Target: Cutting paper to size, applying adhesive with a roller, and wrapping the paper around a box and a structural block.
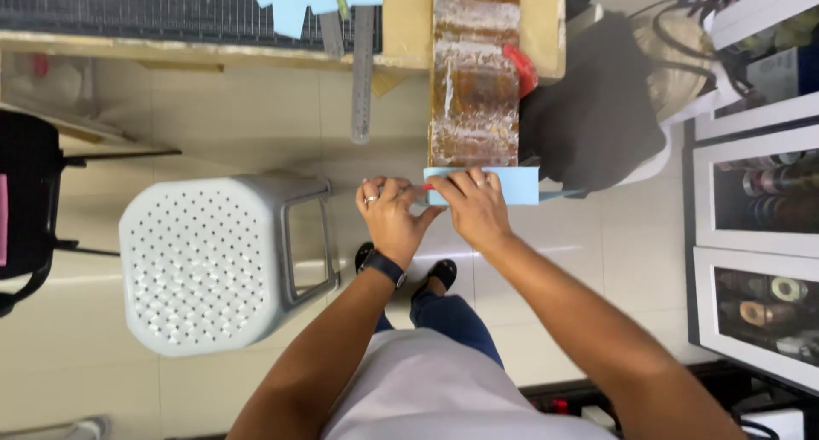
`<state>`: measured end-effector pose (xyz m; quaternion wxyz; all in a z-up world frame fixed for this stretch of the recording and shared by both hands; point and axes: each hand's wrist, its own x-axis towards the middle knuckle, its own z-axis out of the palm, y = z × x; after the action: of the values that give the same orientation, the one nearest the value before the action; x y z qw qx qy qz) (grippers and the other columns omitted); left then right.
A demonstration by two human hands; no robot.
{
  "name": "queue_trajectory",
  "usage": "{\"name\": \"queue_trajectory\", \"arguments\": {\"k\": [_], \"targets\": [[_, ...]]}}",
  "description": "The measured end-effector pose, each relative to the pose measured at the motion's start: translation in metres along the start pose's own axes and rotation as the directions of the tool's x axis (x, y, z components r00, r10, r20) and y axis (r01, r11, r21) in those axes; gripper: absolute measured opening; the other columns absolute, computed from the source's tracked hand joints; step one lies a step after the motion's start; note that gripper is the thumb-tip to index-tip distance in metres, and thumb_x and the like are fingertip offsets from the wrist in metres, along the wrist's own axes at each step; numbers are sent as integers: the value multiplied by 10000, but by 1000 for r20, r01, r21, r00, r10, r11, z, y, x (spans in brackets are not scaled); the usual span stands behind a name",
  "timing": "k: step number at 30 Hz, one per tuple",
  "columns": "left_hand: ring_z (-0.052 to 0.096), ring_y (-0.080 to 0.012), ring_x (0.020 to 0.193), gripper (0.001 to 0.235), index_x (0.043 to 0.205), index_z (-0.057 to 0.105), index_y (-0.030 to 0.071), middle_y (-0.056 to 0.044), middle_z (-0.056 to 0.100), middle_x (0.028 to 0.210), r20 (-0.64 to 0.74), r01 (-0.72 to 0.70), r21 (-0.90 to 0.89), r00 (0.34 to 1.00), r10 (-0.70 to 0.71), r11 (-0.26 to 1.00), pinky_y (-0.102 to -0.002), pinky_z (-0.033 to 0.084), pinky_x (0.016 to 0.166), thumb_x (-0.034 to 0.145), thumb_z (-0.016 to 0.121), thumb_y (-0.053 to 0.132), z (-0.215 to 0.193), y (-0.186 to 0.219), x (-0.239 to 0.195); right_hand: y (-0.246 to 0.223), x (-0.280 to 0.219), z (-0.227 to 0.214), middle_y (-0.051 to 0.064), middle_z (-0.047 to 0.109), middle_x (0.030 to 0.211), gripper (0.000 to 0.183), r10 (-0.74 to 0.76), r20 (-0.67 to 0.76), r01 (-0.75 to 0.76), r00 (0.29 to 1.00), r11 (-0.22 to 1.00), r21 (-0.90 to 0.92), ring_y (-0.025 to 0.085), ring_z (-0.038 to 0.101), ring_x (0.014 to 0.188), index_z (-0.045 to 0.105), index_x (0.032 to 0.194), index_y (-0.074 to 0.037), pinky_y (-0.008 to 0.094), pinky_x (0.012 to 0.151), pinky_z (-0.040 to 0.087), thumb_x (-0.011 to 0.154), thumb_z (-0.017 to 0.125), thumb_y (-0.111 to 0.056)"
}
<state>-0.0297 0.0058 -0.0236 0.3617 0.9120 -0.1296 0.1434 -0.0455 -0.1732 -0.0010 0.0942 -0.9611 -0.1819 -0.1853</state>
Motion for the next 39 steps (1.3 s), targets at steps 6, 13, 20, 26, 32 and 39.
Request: {"name": "queue_trajectory", "arguments": {"k": [6,13,20,26,32,39], "targets": [[532,-311,1110,372,802,758,213,41,610,943,-1,-62,1,998,62,998,-565,275,1169,561,952,420,-6,4,7,20,-69,-31,131,621,1030,464,434,-107,-446,895,853,-271,348,605,941,575,1439,-86,486,772,473,979,601,-136],[509,-292,1155,316,766,761,236,53,593,937,34,-114,5,993,114,993,-563,263,1174,584,953,408,-7,-3,3,-58,-28,-3,69,610,1010,498,472,-109,-484,875,850,-208,278,612,958,553,1456,-120,435,794,484,963,581,-179],[533,-326,1121,351,757,753,198,25,595,946,29,-161,-21,987,161,987,-563,282,1158,577,957,420,-15,0,17,-28,-43,-1,50,598,994,504,608,-187,-630,771,688,-361,273,588,894,582,1407,-169,452,714,474,907,631,-136],[498,-371,1196,643,994,596,160,-31,559,1097,88,-169,-20,981,170,985,-572,314,1147,546,992,397,-2,-8,19,-14,-59,0,63,612,1028,464,592,-152,-597,791,693,-405,296,605,942,590,1412,-190,459,764,466,949,586,-155],[541,-314,1142,362,1052,719,206,-8,612,1055,104,-450,1,888,448,893,-549,370,1100,717,856,199,4,6,20,-41,-39,4,75,594,1032,472,633,-205,-660,746,663,-353,301,586,963,581,1416,-165,445,786,463,945,601,-164],[580,-263,1074,286,1070,725,207,-1,628,1045,124,-513,9,852,508,858,-463,439,1011,788,764,181,17,0,15,21,-69,-15,48,573,1013,581,663,-255,-705,704,610,-362,296,577,933,571,1420,-205,463,739,468,860,701,-120]]}}
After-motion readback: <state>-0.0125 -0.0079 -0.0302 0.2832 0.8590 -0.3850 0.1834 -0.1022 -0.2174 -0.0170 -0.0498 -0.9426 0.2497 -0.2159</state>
